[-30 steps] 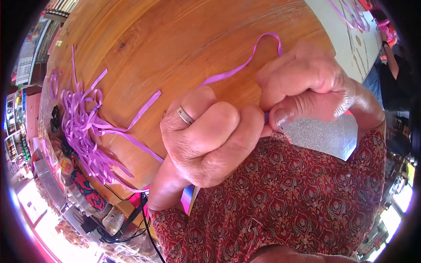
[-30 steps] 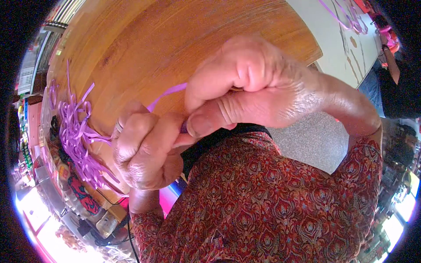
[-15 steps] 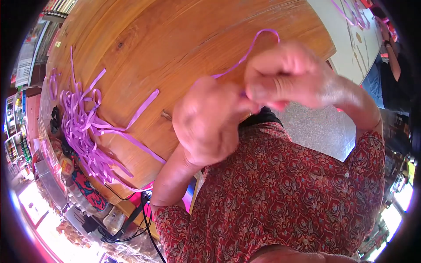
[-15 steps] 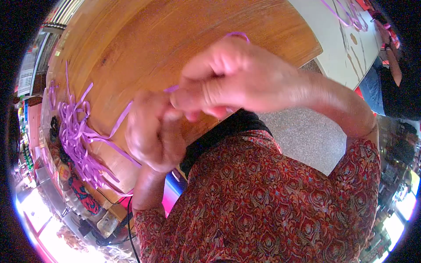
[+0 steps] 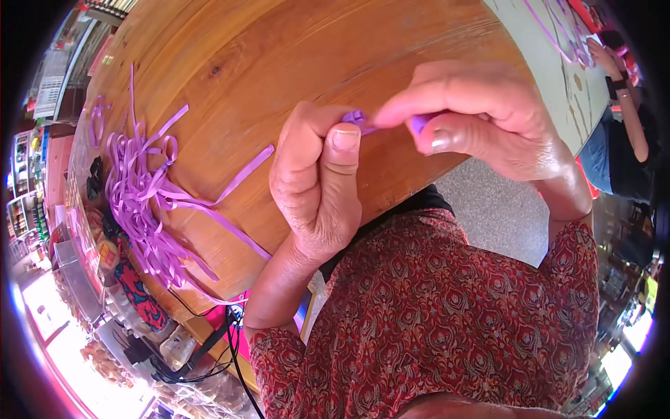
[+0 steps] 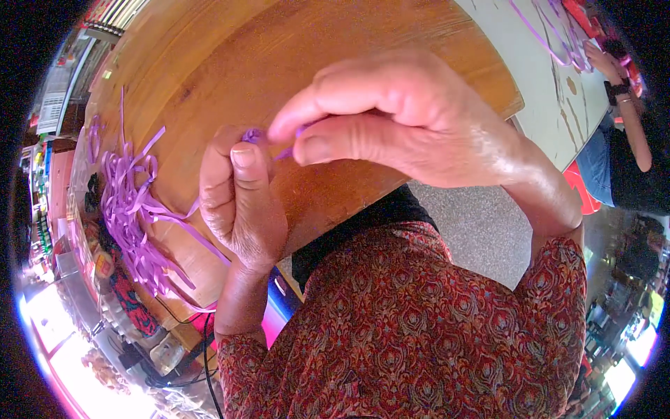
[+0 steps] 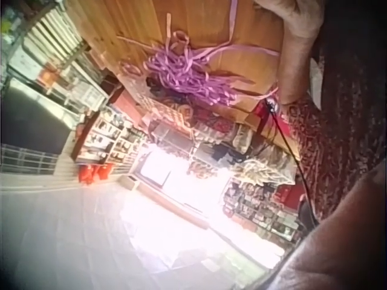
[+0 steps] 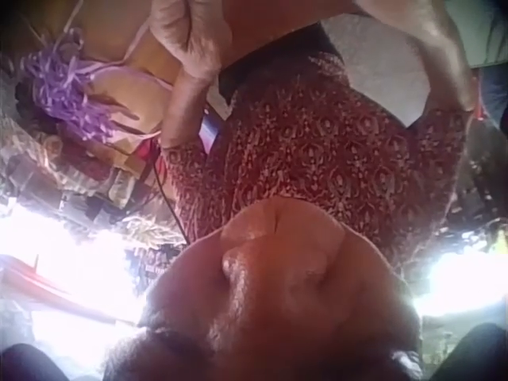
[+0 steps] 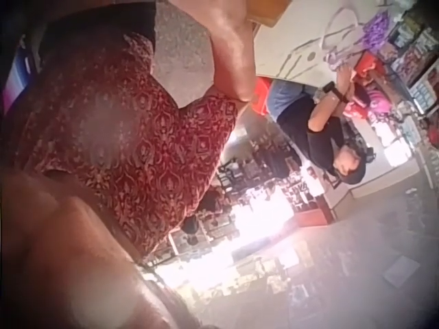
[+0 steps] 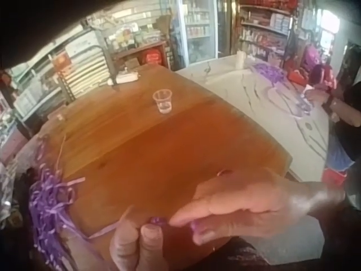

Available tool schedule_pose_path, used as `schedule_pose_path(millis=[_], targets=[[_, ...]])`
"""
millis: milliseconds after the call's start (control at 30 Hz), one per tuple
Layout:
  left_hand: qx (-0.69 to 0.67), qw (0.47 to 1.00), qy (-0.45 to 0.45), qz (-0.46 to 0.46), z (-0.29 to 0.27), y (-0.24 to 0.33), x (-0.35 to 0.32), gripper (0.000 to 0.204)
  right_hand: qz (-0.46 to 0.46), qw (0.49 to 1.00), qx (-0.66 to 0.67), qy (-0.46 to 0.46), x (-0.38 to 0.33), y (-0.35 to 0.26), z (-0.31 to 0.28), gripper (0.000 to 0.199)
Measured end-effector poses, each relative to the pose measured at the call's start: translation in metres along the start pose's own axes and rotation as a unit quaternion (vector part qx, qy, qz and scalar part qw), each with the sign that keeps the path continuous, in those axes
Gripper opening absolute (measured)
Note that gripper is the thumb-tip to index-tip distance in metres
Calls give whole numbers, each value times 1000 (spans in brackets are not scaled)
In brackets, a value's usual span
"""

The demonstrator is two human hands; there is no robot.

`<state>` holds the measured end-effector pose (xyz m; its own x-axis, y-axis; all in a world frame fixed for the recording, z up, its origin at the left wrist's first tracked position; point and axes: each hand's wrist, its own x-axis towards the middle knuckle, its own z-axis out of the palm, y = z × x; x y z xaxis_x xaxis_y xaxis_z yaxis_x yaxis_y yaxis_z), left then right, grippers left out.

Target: Tying knots into long purple plastic ribbons while sitting at a table.

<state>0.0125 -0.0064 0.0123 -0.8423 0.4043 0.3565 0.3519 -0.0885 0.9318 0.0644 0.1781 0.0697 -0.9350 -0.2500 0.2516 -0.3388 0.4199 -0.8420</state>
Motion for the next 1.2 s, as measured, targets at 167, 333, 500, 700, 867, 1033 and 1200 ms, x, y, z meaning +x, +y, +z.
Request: schedule_pose_path(millis=[167, 333, 500, 700, 867, 1033, 1200], targets=[[-25, 998, 7, 56, 4, -2, 4, 8, 1, 999, 25, 42, -4, -8, -2, 35], [-19, 996, -19, 83, 3, -5, 5, 8, 10, 997, 41, 62, -1, -5, 0, 26], [-54, 998, 4, 42, 5, -1, 4, 7, -91, 990, -4, 109, 0, 4, 5, 29], [-28, 996, -6, 87, 1, -3, 4, 7, -39, 964, 170, 203, 2, 9, 27, 24], [-5, 995, -15, 94, -2, -1, 6, 10, -88, 982, 69, 150, 3, 12, 21, 21], [-10, 994, -8, 111, 0, 0, 5, 13, -83, 978, 94, 169, 3, 14, 27, 22], [-17, 993, 4, 118, 2, -3, 6, 12, -103, 983, 28, 149, 5, 16, 23, 22]])
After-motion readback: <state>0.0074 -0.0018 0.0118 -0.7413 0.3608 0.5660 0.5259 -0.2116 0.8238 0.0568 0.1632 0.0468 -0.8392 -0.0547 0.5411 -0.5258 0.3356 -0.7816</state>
